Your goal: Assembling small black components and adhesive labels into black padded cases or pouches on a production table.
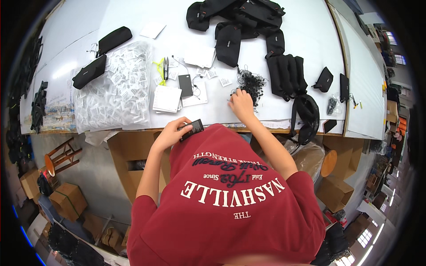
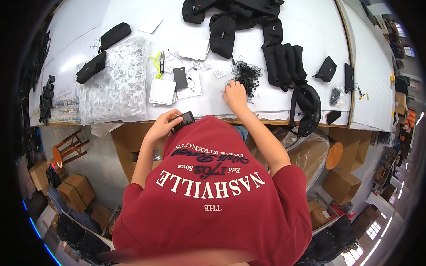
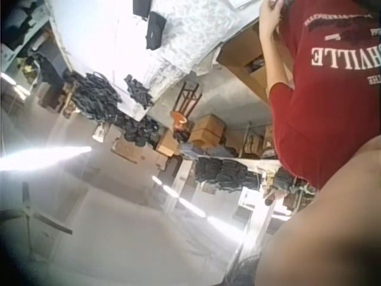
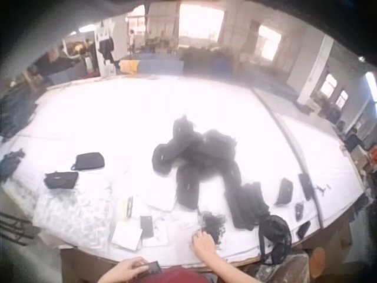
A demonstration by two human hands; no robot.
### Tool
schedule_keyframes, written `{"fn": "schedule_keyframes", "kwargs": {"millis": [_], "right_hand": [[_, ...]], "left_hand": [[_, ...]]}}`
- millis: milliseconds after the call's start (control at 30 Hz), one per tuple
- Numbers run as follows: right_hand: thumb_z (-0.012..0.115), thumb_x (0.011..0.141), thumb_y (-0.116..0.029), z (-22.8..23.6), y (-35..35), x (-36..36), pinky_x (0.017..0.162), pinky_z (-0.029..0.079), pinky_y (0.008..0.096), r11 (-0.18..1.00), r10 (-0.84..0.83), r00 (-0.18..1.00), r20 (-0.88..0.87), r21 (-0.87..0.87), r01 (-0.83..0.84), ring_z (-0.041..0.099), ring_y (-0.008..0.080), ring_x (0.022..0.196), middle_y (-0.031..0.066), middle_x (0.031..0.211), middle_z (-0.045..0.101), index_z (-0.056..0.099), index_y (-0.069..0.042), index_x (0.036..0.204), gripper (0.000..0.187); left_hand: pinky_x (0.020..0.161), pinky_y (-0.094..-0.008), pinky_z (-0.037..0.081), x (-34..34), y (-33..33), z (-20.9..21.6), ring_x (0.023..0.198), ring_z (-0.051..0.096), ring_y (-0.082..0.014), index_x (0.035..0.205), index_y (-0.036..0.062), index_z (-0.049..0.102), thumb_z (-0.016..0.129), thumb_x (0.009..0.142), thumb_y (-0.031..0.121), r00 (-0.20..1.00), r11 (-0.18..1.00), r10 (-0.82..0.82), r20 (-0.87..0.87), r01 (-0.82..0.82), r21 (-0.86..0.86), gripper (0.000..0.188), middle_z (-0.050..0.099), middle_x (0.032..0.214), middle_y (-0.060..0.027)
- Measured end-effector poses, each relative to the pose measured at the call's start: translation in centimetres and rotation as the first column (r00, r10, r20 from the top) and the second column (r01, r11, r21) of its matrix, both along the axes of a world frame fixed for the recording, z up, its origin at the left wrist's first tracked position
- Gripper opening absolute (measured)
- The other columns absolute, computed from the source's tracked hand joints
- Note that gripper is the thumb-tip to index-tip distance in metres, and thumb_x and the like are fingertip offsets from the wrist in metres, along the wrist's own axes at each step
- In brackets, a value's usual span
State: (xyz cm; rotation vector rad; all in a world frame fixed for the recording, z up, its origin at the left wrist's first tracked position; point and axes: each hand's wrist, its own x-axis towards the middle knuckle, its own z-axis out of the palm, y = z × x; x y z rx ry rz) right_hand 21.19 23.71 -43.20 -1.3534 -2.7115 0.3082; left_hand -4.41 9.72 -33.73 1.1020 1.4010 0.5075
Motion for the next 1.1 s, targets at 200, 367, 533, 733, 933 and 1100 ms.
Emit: {"fn": "schedule_keyframes", "kwargs": {"millis": [200,367,533,733,933,1100], "right_hand": [[0.069,0.069,-0.016,0.2,0.4,0.2,0.067,0.043,0.0357,0.998,0.036,0.999,-0.013,-0.048,-0.037,0.055,0.0242,0.08,0.0085,0.083,0.055,0.061,-0.005,0.073,0.015],[0.065,0.077,-0.014,6.6,2.0,1.6,0.058,0.045,0.0317,0.881,-0.386,0.84,-0.38,-0.423,0.214,0.057,0.0194,0.061,0.0068,0.075,0.061,0.06,-0.005,0.079,0.01],[0.057,0.087,-0.01,15.0,1.0,2.9,0.053,0.042,0.0214,0.881,-0.461,0.491,-0.739,-0.446,0.155,0.054,0.0076,0.058,0.0048,0.081,0.066,0.055,-0.001,0.084,0.01],[0.052,0.091,-0.006,15.5,1.3,4.7,0.051,0.035,0.018,0.823,-0.549,0.329,-0.769,-0.567,0.048,0.047,0.005,0.057,0.0016,0.068,0.056,0.049,-0.004,0.088,0.005],[0.064,0.085,-0.012,15.8,0.8,5.4,0.05,0.025,0.0163,0.777,-0.626,0.262,-0.735,-0.617,0.124,0.037,-0.0001,0.056,-0.0064,0.063,0.048,0.059,-0.004,0.085,0.009],[0.064,0.084,-0.012,15.7,-0.2,5.9,0.05,0.026,0.0161,0.743,-0.657,0.312,-0.686,-0.66,0.114,0.037,0.0,0.056,-0.0055,0.064,0.049,0.059,-0.004,0.085,0.01]], "left_hand": [[0.073,-0.031,0.045,0.1,0.1,-3.6,0.077,0.056,-0.0212,0.101,0.0051,0.055,0.057,0.087,0.016,0.971,0.951,-0.199,-0.136,0.224,0.211,0.018,0.061,0.088,-0.0118],[0.077,-0.0309,0.047,-0.4,1.0,-1.4,0.083,0.06,-0.0212,0.099,0.0015,0.062,0.057,0.086,0.019,0.964,0.961,-0.268,0.004,0.267,-0.071,0.022,0.063,0.09,-0.0128],[0.07,-0.0314,0.047,-0.4,2.2,-0.2,0.072,0.06,-0.0215,0.108,0.0044,0.059,0.057,0.084,0.014,0.943,0.952,-0.291,-0.163,0.302,0.047,0.026,0.063,0.078,-0.0112],[0.061,-0.0303,0.048,5.1,5.2,18.5,0.066,0.06,-0.0238,0.117,0.0036,0.057,0.063,0.073,-0.001,0.975,0.446,-0.216,-0.056,0.15,0.882,0.044,0.065,0.078,-0.0107],[0.046,-0.0214,0.04,8.0,5.6,27.4,0.059,0.058,-0.013,0.081,0.0087,0.071,0.067,0.061,0.003,0.992,0.297,-0.126,0.022,0.016,0.955,0.022,0.063,0.071,-0.0029],[0.048,-0.0221,0.041,7.9,5.3,27.4,0.06,0.058,-0.0129,0.081,0.0089,0.071,0.067,0.061,0.003,0.993,0.33,-0.116,-0.029,0.066,0.942,0.022,0.063,0.071,-0.0027]]}}
